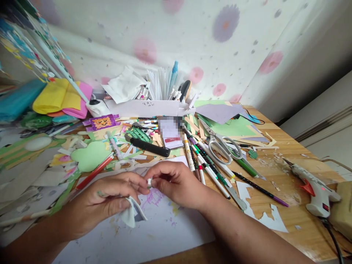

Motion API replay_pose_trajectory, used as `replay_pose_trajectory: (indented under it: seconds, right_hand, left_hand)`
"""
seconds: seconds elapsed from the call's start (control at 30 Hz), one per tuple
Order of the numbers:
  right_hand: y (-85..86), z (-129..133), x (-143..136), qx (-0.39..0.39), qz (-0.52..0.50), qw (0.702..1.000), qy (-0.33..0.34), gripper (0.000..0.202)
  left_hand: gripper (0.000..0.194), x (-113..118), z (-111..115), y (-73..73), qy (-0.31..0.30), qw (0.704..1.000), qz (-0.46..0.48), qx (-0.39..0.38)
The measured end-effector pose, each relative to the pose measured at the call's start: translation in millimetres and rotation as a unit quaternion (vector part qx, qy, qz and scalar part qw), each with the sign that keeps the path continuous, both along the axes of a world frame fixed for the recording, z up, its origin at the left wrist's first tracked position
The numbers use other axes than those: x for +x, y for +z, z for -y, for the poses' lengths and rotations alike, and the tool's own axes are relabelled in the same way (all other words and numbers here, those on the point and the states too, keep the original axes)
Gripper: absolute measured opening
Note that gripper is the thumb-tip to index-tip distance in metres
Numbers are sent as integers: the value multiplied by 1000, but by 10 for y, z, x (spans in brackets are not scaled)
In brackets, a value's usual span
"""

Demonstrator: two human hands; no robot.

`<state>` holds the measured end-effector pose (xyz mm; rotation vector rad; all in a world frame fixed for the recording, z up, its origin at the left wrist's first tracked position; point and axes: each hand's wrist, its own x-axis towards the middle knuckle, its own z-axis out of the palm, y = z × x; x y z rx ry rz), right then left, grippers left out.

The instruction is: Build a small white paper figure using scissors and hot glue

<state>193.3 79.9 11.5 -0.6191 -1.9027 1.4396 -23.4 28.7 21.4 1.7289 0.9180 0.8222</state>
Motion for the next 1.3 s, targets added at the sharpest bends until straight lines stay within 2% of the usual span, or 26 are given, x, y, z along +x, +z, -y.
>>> replay_pose_trajectory:
  seconds: [0.2, 0.4, 0.5, 0.7, 0.9, 1.1, 1.3]
  right_hand:
    - [-29, 7, 24, -73, -12, 997, 27, 10]
    - [-40, 30, 10, -165, -45, 984, 42, 20]
    - [-32, 30, -2, -201, -66, 976, 47, 23]
    - [-10, 24, -12, -227, -71, 970, 49, 27]
    - [-17, 20, -36, -232, -63, 969, 50, 32]
    - [-41, -13, -52, -196, -99, 975, 32, 21]
    - [-89, -30, -63, -291, -103, 950, 58, 18]
  left_hand:
    - [13, 2, -28, 30, -34, 999, -4, 0]
    - [18, 21, 23, 58, -13, 989, -54, 138]
    - [22, 21, 58, 37, -24, 984, -53, 169]
    - [24, 24, 70, 25, -37, 982, -51, 180]
    - [24, 47, 68, 16, -23, 981, -50, 186]
    - [22, 78, 64, 57, -24, 980, -56, 190]
    - [21, 73, 53, 70, -33, 979, -52, 195]
